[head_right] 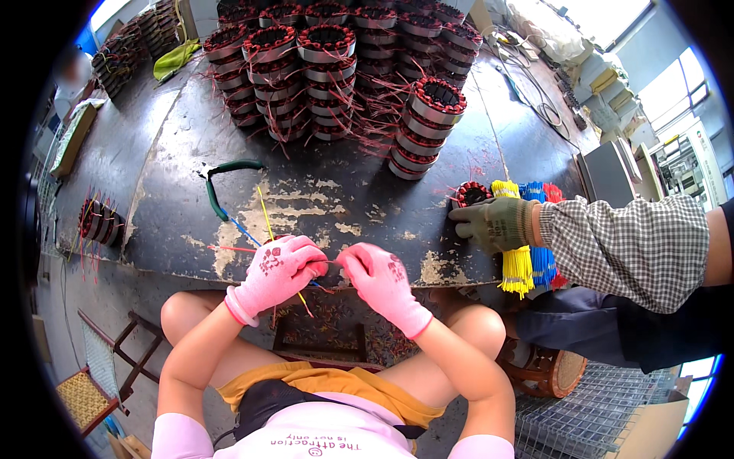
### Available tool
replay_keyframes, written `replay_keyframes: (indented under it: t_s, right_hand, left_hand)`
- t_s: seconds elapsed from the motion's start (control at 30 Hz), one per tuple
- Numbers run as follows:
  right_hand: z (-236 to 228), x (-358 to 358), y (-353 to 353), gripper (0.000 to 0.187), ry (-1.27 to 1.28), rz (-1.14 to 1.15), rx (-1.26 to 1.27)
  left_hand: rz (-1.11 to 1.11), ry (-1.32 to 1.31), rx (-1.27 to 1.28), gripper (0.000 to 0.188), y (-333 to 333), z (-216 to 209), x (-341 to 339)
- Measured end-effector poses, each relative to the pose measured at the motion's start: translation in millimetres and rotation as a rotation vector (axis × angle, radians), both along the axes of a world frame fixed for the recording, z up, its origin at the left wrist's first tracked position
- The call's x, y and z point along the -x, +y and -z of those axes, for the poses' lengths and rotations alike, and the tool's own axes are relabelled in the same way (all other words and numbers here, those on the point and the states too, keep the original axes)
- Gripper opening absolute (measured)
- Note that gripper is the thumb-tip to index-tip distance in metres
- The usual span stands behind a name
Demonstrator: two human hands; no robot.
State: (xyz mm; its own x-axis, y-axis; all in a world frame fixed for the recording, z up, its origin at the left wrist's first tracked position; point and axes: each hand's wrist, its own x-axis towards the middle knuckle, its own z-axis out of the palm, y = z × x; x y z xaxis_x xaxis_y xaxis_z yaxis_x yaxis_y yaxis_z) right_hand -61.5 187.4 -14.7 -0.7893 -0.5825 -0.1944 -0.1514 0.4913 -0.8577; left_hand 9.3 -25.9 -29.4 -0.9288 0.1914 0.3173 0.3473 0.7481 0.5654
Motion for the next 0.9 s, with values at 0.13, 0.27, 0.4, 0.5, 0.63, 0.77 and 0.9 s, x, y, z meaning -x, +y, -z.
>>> replay_keyframes:
  t_s: [0.13,0.27,0.4,0.5,0.63,0.77,0.9]
  right_hand:
    - [-1,0,-3,0.037,1.054,-0.223,-0.114]
    - [9,2,-6,0.016,1.24,-0.281,-0.216]
    - [15,-4,-2,0.015,1.217,-0.26,-0.313]
    - [15,-3,-1,0.017,1.171,-0.224,-0.306]
    - [6,11,-14,0.022,1.166,-0.368,-0.295]
    - [-8,18,-11,0.007,1.236,-0.571,-0.307]
    - [-2,16,-9,0.02,1.214,-0.535,-0.241]
  left_hand:
    - [-0.027,0.01,0.004,0.008,2,0,-2]
    - [-0.022,-0.005,-0.001,0.008,6,-5,-1]
    - [-0.029,0.006,-0.012,0.008,10,-2,-1]
    - [-0.029,0.031,0.001,0.007,12,0,3]
    - [-0.036,0.034,0.045,0.011,5,-8,-1]
    - [-0.01,0.055,0.121,0.015,5,1,-3]
    - [-0.044,0.108,0.097,0.023,9,24,1]
